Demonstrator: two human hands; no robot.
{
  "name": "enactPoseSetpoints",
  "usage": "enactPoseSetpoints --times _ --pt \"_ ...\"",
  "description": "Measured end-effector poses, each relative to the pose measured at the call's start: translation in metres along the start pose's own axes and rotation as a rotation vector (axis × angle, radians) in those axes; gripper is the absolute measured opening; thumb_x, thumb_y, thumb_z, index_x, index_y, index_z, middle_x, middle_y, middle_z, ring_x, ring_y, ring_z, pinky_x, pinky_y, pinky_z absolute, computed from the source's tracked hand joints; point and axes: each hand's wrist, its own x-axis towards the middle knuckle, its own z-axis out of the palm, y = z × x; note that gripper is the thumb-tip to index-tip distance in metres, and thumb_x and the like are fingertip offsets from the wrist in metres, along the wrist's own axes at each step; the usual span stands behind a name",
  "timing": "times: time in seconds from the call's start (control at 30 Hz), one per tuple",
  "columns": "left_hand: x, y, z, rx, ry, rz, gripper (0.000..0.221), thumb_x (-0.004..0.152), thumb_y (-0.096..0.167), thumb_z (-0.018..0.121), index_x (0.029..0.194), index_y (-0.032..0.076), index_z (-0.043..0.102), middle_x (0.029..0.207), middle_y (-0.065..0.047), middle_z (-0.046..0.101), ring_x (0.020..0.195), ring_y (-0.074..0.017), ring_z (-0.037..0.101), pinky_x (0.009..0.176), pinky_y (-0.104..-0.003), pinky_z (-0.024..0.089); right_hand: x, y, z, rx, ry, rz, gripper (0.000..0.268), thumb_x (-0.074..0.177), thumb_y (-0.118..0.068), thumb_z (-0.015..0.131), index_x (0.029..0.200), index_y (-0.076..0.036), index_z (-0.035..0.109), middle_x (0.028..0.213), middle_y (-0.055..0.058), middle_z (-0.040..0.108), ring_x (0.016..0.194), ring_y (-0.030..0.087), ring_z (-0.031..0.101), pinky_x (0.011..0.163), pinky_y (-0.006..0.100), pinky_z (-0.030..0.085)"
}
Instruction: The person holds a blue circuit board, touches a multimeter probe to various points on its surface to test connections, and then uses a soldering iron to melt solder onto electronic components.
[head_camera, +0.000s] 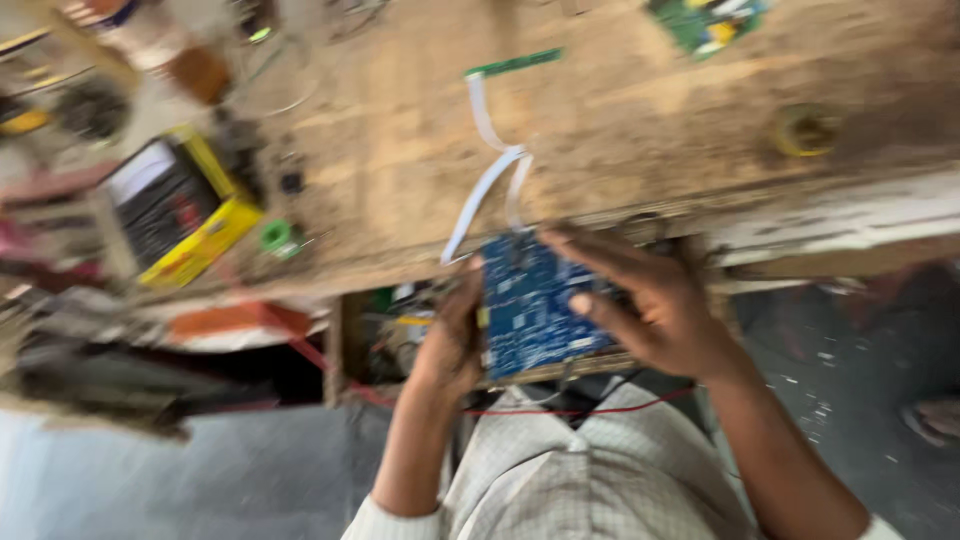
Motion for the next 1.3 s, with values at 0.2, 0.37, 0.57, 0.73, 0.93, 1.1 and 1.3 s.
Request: enactPoseSetpoints --times 0.2,0.37,0.57,0.73,0.93,1.1,1.3 --pt "-0.005 0.002 0.013 0.030 0.054 0.195 0.028 0.099 0.010 0.060 0.126 0.006 0.065 0.105 -0.009 0.074 0.084 -0.0185 0.074 0.069 -0.033 0.062 -0.044 -0.002 -0.058 0.011 0.062 0.080 0.037 0.104 -0.010 0.065 0.141 -0.009 0.061 0.141 0.014 0.070 0.117 0.023 0.079 0.092 0.035 0.069" --pt "-0.006 0.003 0.012 0.065 0.032 0.237 0.026 0.103 0.014 0.057 0.125 0.001 0.064 0.104 -0.012 0.074 0.082 -0.0182 0.074 0.067 -0.031 0.062 -0.082 0.016 -0.142 0.232 0.973 0.087 0.015 0.110 -0.001 0.069 0.124 0.002 0.067 0.102 0.018 0.071 0.082 0.022 0.072 0.061 0.030 0.059" --pt "-0.008 0.004 0.005 0.018 0.001 0.224 0.026 0.102 0.009 0.053 0.124 0.000 0.063 0.103 -0.012 0.073 0.082 -0.0186 0.075 0.068 -0.032 0.063 -0.112 0.040 -0.224 0.366 1.235 -0.022 0.027 0.112 -0.004 0.070 0.136 -0.002 0.058 0.108 0.017 0.073 0.081 0.022 0.071 0.061 0.028 0.058" --pt "-0.006 0.004 0.002 -0.020 -0.017 0.216 0.027 0.103 0.010 0.053 0.126 0.002 0.063 0.103 -0.013 0.073 0.081 -0.0189 0.074 0.068 -0.033 0.062 -0.132 0.071 -0.270 -0.015 1.327 -0.135 0.023 0.116 -0.001 0.073 0.133 0.004 0.058 0.106 0.019 0.070 0.079 0.023 0.067 0.060 0.033 0.053" --pt "-0.004 0.007 0.002 -0.072 -0.028 0.203 0.029 0.100 0.008 0.053 0.126 0.000 0.062 0.107 -0.013 0.074 0.087 -0.0204 0.075 0.072 -0.034 0.064 -0.146 0.115 -0.312 -0.497 1.351 -0.113 0.020 0.120 -0.009 0.063 0.121 0.007 0.074 0.105 0.014 0.075 0.085 0.020 0.070 0.067 0.031 0.056" --pt "-0.002 0.001 -0.002 -0.112 0.017 0.159 0.029 0.100 0.010 0.057 0.127 0.002 0.063 0.107 -0.014 0.074 0.087 -0.0215 0.076 0.071 -0.036 0.064 -0.152 0.128 -0.341 -0.538 1.329 -0.109 0.029 0.122 -0.017 0.056 0.114 0.005 0.075 0.104 0.014 0.078 0.079 0.020 0.069 0.070 0.033 0.062" --pt "0.004 -0.005 -0.016 -0.106 0.024 0.166 0.026 0.100 0.007 0.056 0.123 -0.001 0.063 0.102 -0.016 0.074 0.081 -0.0229 0.077 0.066 -0.036 0.065 -0.167 0.133 -0.368 -0.480 1.312 -0.200 0.025 0.120 -0.017 0.053 0.112 0.001 0.068 0.102 0.015 0.073 0.083 0.022 0.070 0.070 0.035 0.060"
